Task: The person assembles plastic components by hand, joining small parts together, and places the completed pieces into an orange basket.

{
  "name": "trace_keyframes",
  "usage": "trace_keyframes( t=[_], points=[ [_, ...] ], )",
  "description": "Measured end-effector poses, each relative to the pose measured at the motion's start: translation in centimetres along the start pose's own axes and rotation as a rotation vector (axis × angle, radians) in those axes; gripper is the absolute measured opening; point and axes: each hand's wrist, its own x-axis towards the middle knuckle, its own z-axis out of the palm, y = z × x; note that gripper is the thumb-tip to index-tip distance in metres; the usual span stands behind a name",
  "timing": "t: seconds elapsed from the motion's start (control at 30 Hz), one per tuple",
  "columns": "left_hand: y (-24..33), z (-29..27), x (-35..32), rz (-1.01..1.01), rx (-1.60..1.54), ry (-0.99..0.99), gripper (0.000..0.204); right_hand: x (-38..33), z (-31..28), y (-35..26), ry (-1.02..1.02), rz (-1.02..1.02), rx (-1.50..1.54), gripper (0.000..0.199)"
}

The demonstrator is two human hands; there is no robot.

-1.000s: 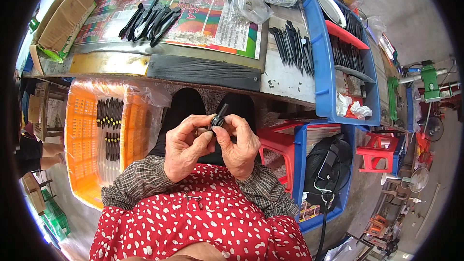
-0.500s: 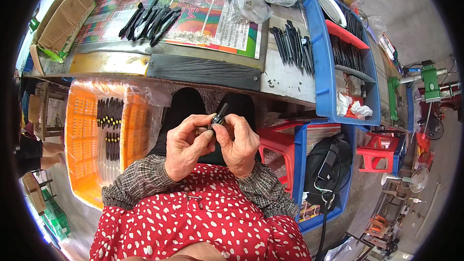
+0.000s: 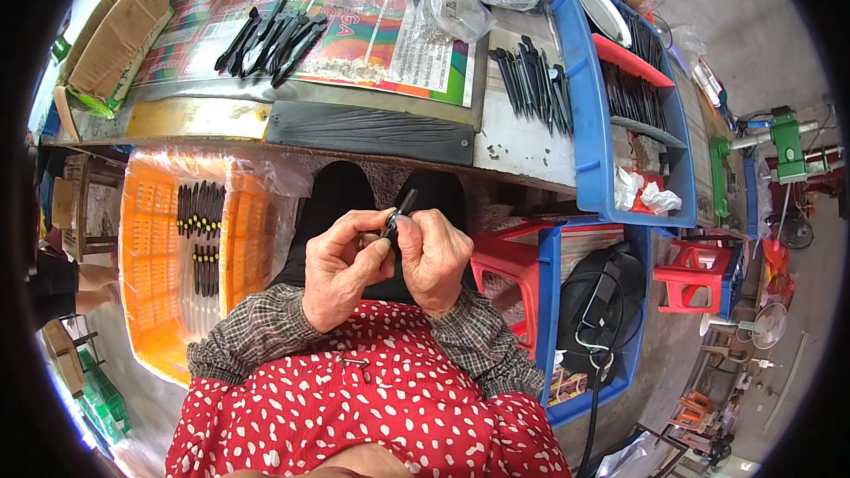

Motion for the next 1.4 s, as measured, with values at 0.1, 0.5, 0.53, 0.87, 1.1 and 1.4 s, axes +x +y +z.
trace_keyframes(
  t=[0.1,0.5,0.53,0.87,1.1,1.4],
  points=[
    [0.1,0.0,0.0,0.005,0.004,-0.011,0.03,0.1,0.0,-0.1,0.006,-0.025,0.01,0.02],
    [0.8,0.2,-0.2,-0.001,-0.009,-0.003,0.029,-0.7,0.1,-0.1,0.113,0.027,0.233,0.024],
    [0.9,0.2,-0.1,-0.011,-0.017,0.012,0.029,-0.6,0.0,-0.2,0.113,0.027,0.234,0.024],
    [0.7,-0.1,0.0,-0.009,-0.012,-0.013,0.028,0.4,-0.2,-0.8,0.058,-0.021,0.083,0.022],
    [0.2,0.0,-0.1,-0.017,-0.041,0.003,0.029,0.8,0.1,0.2,-0.003,-0.067,0.054,0.022],
    [0.4,0.0,0.0,-0.025,-0.029,0.007,0.029,0.3,-1.1,-0.1,-0.135,0.288,0.703,0.057]
  ],
)
